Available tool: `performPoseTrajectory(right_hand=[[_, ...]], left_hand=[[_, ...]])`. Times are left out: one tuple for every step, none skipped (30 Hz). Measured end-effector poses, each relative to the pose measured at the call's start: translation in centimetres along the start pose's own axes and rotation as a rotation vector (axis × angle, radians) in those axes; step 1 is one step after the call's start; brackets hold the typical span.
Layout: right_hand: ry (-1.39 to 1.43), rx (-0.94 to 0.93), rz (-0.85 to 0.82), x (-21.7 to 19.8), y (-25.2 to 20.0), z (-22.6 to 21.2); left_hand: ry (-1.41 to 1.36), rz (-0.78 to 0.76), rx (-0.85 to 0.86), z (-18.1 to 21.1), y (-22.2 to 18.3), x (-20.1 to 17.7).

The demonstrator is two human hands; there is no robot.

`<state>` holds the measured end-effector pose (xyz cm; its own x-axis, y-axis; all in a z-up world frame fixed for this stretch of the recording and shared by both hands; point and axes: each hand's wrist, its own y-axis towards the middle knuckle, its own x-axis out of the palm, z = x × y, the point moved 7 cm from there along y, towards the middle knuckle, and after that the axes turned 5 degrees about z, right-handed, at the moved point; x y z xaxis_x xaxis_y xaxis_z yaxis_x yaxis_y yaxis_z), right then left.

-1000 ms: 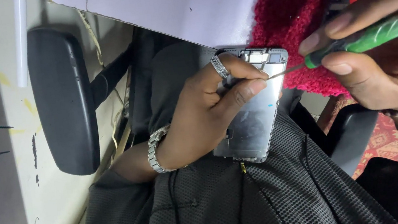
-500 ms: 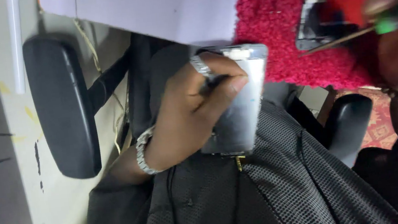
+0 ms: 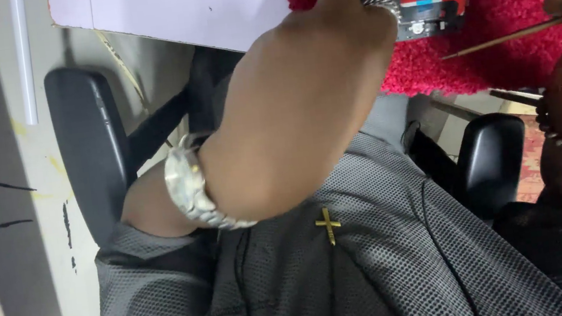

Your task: Using a precision screwdriver to disassemble or assemble internal components of a mobile phone on a repair bench.

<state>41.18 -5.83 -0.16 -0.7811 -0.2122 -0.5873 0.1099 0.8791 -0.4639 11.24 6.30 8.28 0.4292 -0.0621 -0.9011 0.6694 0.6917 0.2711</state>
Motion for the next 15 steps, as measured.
performPoseTrajectory(right_hand=[[-0.072,-0.29,0.147,-0.3,-0.6,-0.6],[-0.147,-0.579,0.292,-0.3,-1.9,-1.0],[-0.142,-0.582,0.301,0.9,-0.8,-0.5],[0.04,-0.602,0.43,1.1,0.0,0.0],[0.225,-0.616,0.558,1.3,0.7,0.8],[0.229,-0.616,0.56,1.4,0.6,0.9],[0.224,-0.586,0.581,1.4,0.6,1.1],[0.218,-0.558,0.602,1.3,0.7,1.2],[0.221,-0.56,0.603,1.3,0.5,0.3],[0.229,-0.544,0.579,1.4,0.3,-0.6],[0.237,-0.529,0.555,1.5,0.2,-1.5],[0.237,-0.531,0.556,1.6,0.5,-1.4],[0.265,-0.563,0.546,1.6,0.8,-1.4],[0.29,-0.594,0.536,1.6,1.0,-1.5],[0.286,-0.594,0.535,1.5,0.9,-2.0]], left_hand=[[0.129,0.014,0.031,0.3,0.2,0.4],[0.258,0.031,0.064,0.6,0.5,0.7],[0.264,0.032,0.071,0.2,0.8,0.7],[0.25,0.0,0.081,-0.1,1.0,1.0],[0.236,-0.031,0.09,-0.5,1.1,1.3],[0.239,-0.033,0.092,-0.8,1.3,1.2],[0.176,-0.092,0.098,-1.1,1.3,1.6],[0.114,-0.15,0.101,-1.5,1.3,1.9],[0.117,-0.15,0.102,-2.0,1.1,2.1],[0.102,-0.09,0.142,-2.2,0.9,1.8],[0.086,-0.03,0.182,-2.4,0.7,1.6],[0.087,-0.029,0.182,-2.5,0.7,1.7],[0.095,-0.031,0.164,-2.8,0.8,1.8],[0.098,-0.032,0.145,-3.0,0.8,2.0],[0.095,-0.029,0.144,-2.8,0.9,1.8]])
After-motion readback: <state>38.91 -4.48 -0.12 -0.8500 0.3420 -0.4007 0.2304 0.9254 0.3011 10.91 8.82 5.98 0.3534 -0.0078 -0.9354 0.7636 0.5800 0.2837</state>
